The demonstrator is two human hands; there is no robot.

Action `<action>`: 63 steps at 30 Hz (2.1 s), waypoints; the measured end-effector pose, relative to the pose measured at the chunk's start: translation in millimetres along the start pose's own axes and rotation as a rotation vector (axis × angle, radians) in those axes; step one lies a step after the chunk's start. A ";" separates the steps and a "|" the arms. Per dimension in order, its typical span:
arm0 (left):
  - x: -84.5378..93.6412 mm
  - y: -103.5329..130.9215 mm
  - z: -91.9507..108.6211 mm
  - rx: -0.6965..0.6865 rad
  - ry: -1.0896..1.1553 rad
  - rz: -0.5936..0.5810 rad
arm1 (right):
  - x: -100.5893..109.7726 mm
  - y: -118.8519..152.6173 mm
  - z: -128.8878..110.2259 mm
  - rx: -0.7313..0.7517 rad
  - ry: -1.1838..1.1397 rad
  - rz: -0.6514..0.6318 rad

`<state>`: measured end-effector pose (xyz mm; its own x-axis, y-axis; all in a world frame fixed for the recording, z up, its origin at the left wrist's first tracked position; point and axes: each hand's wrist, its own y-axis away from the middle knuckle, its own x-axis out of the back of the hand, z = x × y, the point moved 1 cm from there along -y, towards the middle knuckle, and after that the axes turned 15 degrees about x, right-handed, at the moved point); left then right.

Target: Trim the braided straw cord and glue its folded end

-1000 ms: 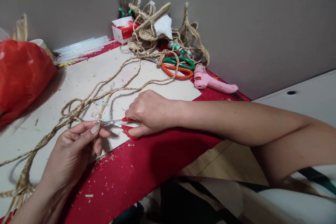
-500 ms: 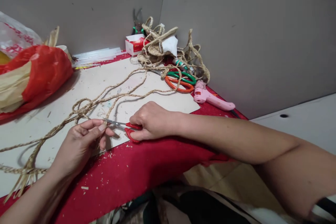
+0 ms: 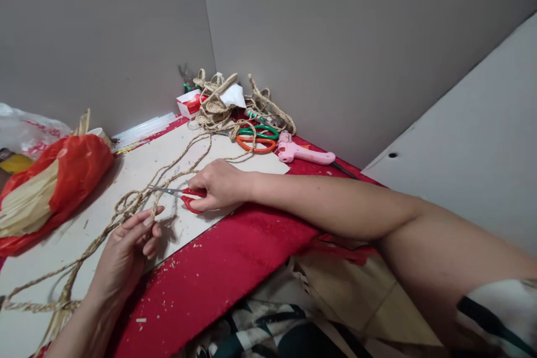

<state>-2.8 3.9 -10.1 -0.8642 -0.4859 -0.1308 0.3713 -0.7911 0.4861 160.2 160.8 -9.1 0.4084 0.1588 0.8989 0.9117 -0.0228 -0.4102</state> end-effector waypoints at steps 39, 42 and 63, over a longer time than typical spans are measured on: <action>-3.6 -6.1 -7.0 -0.128 -0.124 0.180 | -2.2 2.6 -8.1 0.135 0.218 -0.193; -4.1 -4.3 -6.0 -0.116 -0.126 0.164 | -4.5 1.9 -8.4 0.161 0.201 -0.222; -7.4 -5.3 -3.8 -0.100 -0.116 0.193 | -6.2 4.7 -10.7 0.095 0.139 -0.155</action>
<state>3.0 10.3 -15.0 -0.8047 -0.5907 0.0590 0.5604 -0.7231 0.4039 162.5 149.1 -14.9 0.2720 0.0155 0.9622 0.9584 0.0850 -0.2724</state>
